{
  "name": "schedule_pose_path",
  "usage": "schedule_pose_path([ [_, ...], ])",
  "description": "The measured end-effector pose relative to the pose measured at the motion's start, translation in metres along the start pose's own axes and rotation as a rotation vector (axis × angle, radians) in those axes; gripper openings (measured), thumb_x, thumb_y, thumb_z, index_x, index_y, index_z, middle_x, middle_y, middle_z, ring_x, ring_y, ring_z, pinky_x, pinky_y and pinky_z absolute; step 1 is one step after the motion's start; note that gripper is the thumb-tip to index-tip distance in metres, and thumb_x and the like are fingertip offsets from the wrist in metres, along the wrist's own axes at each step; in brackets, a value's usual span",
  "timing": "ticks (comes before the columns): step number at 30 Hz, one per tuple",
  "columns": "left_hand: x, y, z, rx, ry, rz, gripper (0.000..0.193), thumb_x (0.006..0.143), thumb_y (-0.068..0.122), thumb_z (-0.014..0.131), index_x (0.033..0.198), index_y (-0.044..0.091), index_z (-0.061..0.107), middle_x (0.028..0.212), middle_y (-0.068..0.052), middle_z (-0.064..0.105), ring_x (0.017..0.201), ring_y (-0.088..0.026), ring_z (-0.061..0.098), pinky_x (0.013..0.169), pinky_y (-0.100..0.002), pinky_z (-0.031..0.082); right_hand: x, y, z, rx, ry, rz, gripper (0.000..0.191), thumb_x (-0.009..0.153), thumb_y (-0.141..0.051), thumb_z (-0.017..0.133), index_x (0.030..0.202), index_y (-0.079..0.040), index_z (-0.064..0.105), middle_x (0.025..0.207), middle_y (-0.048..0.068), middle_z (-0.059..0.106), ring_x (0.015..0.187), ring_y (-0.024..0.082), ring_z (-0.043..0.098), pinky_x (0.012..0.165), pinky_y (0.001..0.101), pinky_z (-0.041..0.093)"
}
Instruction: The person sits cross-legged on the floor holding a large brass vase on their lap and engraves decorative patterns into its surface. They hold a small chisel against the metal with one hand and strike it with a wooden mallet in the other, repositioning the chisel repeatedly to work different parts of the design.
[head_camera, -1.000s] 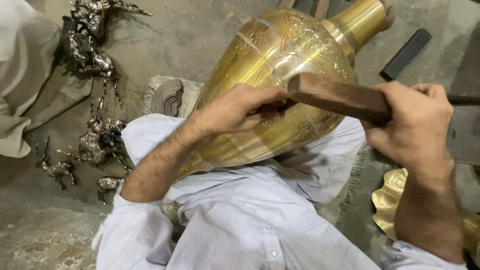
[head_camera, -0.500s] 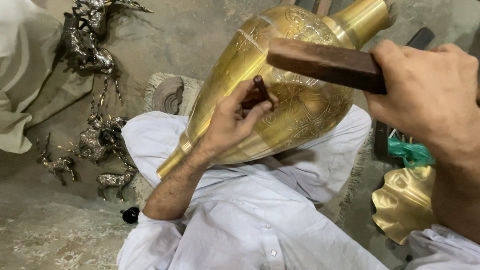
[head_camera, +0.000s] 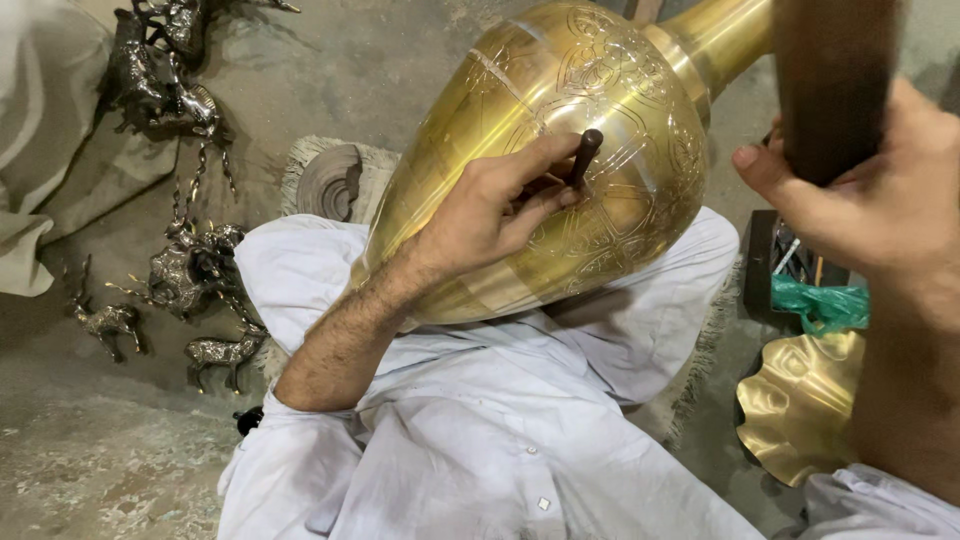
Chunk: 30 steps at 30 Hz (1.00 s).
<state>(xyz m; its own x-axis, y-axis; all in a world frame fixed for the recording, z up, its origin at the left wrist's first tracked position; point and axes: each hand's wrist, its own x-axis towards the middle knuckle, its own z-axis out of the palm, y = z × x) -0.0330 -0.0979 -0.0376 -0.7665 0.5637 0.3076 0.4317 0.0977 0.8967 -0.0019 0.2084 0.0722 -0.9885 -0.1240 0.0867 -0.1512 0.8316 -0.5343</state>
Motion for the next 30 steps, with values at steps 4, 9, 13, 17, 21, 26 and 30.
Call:
schedule_pose_path([
  [4,-0.002,0.001,0.001,-0.084,-0.005,-0.054,0.051,0.104,0.001,0.065,0.150,0.004,0.045,0.127,-0.015,0.073,0.115,-0.020,0.077,0.102,-0.032,0.064,0.016,-0.016,-0.013,-0.359,-0.076,-0.174,0.038,0.085,-0.014,0.091,0.107,0.005,0.066,0.084,0.020,0.072,0.073,0.029,0.073,0.065,0.0380,0.057],
  [9,-0.007,0.001,0.006,-0.114,0.028,-0.086,0.045,0.105,0.003,0.069,0.146,0.008,0.050,0.124,-0.012,0.075,0.115,-0.019,0.077,0.102,-0.033,0.065,0.024,-0.018,-0.011,0.040,-0.121,-0.070,0.040,0.094,-0.022,0.084,0.120,0.000,0.063,0.090,0.013,0.072,0.080,0.020,0.072,0.075,0.0333,0.057],
  [13,-0.006,-0.003,0.005,-0.110,0.012,-0.086,0.045,0.106,0.003,0.069,0.146,0.009,0.050,0.122,-0.010,0.076,0.115,-0.019,0.078,0.101,-0.033,0.066,0.027,-0.016,-0.006,0.051,-0.089,-0.103,0.044,0.096,-0.026,0.087,0.119,0.002,0.060,0.094,0.014,0.072,0.083,0.021,0.072,0.072,0.0318,0.057],
  [17,-0.004,-0.003,0.003,-0.084,0.006,-0.032,0.048,0.105,-0.001,0.064,0.149,0.008,0.046,0.129,-0.014,0.072,0.119,-0.020,0.076,0.103,-0.034,0.063,0.030,-0.024,-0.014,-0.465,-0.136,-0.255,0.041,0.082,-0.019,0.091,0.108,0.002,0.068,0.082,0.018,0.073,0.070,0.027,0.073,0.061,0.0365,0.058],
  [21,-0.005,0.001,0.004,-0.089,0.031,-0.100,0.048,0.104,0.000,0.068,0.147,0.006,0.048,0.124,-0.013,0.075,0.114,-0.020,0.077,0.100,-0.033,0.066,0.030,-0.035,-0.015,-0.038,-0.092,-0.123,0.042,0.094,-0.025,0.082,0.124,-0.002,0.063,0.090,0.013,0.072,0.077,0.024,0.072,0.069,0.0360,0.056],
  [26,-0.008,0.005,0.008,-0.088,0.084,-0.123,0.046,0.102,-0.001,0.066,0.145,0.004,0.050,0.125,-0.014,0.076,0.113,-0.020,0.079,0.098,-0.033,0.067,0.036,-0.036,-0.015,-0.371,-0.118,-0.116,0.033,0.085,-0.021,0.085,0.103,0.000,0.067,0.077,0.017,0.070,0.066,0.027,0.071,0.059,0.0385,0.055],
  [30,-0.009,0.005,0.009,-0.052,0.142,-0.060,0.049,0.100,0.001,0.071,0.144,0.003,0.049,0.125,-0.015,0.074,0.114,-0.022,0.076,0.098,-0.033,0.066,0.040,-0.036,-0.017,-0.719,-0.171,-0.373,0.032,0.079,-0.017,0.088,0.107,-0.009,0.075,0.078,0.007,0.075,0.063,0.022,0.072,0.058,0.0343,0.055],
])
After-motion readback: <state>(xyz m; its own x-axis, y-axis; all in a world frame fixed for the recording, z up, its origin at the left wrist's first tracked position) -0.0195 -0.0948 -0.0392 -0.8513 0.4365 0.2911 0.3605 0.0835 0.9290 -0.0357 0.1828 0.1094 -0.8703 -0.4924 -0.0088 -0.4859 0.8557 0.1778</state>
